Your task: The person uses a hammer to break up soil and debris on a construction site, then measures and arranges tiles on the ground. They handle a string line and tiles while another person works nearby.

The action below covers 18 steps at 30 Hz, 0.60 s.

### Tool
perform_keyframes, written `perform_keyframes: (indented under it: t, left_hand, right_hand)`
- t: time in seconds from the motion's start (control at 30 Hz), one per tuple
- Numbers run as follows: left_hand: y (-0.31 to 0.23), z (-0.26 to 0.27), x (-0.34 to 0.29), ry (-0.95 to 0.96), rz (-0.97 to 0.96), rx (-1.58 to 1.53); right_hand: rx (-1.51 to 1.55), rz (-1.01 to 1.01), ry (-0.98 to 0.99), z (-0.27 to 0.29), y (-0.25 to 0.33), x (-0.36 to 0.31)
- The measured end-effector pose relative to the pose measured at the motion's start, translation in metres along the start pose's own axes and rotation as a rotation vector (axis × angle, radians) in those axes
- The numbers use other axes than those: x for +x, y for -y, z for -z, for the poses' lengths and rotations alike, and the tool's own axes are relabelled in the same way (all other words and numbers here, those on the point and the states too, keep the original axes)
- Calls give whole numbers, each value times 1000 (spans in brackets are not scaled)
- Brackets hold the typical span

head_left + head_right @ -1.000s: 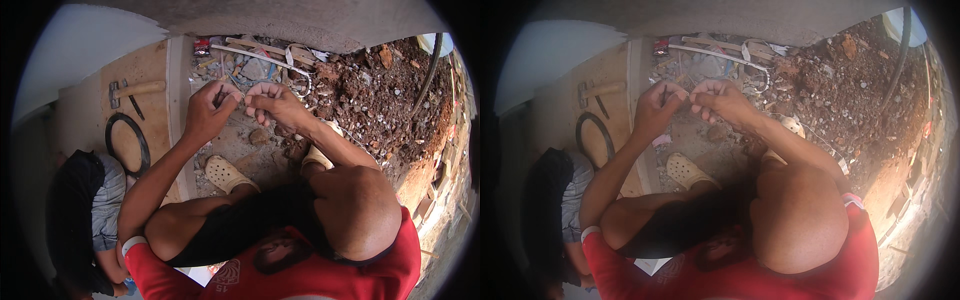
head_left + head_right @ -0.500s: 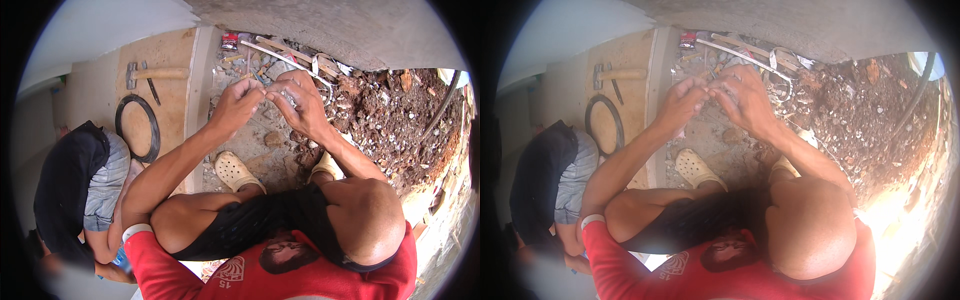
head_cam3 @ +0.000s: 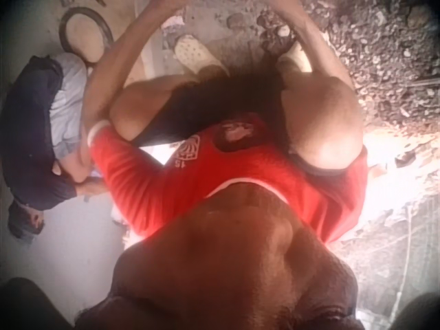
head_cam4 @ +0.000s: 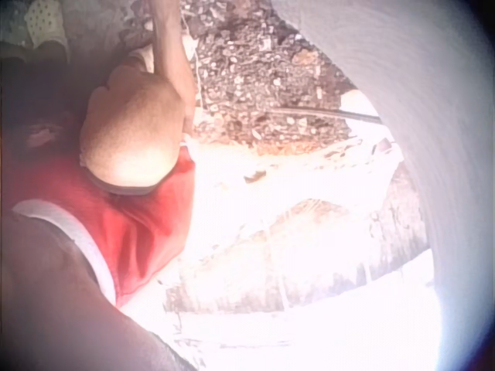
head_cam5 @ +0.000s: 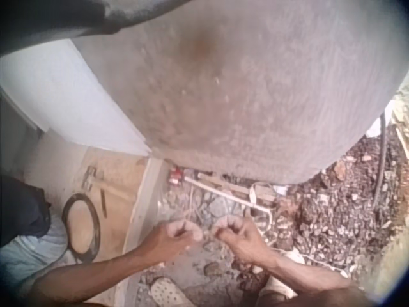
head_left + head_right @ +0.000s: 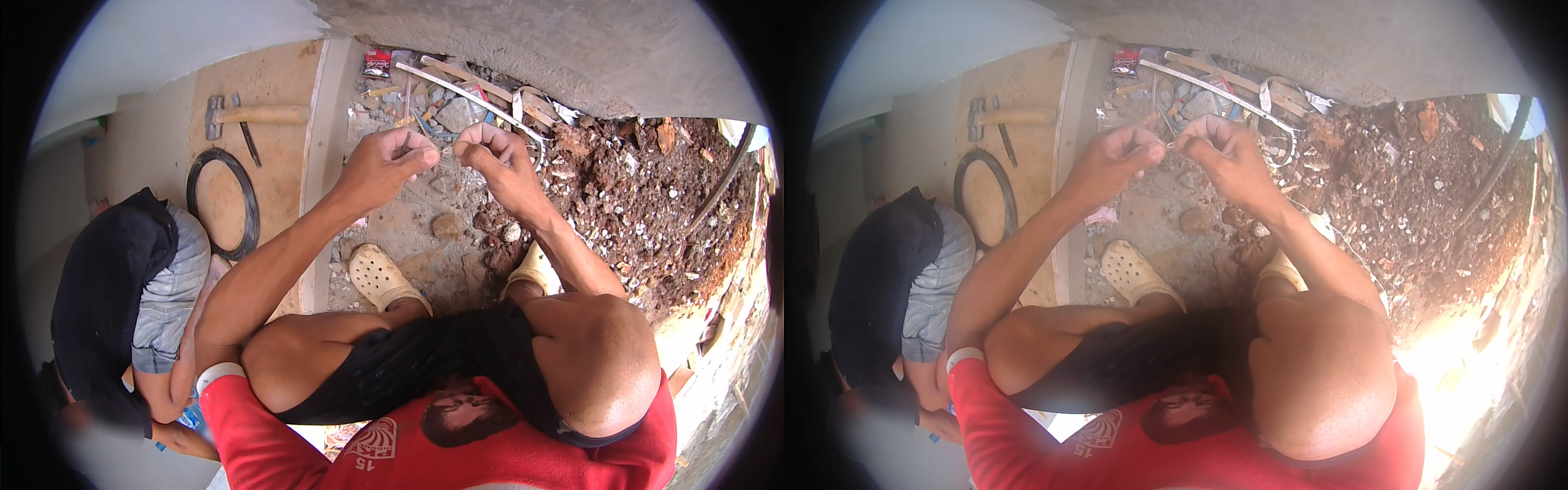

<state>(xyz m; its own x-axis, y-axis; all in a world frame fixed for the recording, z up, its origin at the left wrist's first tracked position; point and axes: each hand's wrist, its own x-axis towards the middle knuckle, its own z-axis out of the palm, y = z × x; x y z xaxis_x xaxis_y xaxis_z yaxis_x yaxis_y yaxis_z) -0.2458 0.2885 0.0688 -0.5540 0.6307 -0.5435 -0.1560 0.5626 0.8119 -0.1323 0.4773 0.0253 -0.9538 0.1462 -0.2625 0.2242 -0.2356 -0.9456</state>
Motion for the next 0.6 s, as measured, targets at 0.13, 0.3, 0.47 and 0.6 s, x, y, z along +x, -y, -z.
perform_keyframes:
  t: [0.13,0.3,0.47,0.6]
  left_hand:
    - [11,-1,0,-35,62,111]
    - [11,-5,-5,-197,-214,484]
    - [-1,-7,-9,-72,-201,387]
    - [-11,-9,-12,-31,-66,120]
  right_hand:
    - [262,-114,42,7,-15,2]
    - [52,-98,-69,2,-8,3]
    - [-111,-28,-84,-3,3,4]
    - [-221,52,-49,-3,3,2]
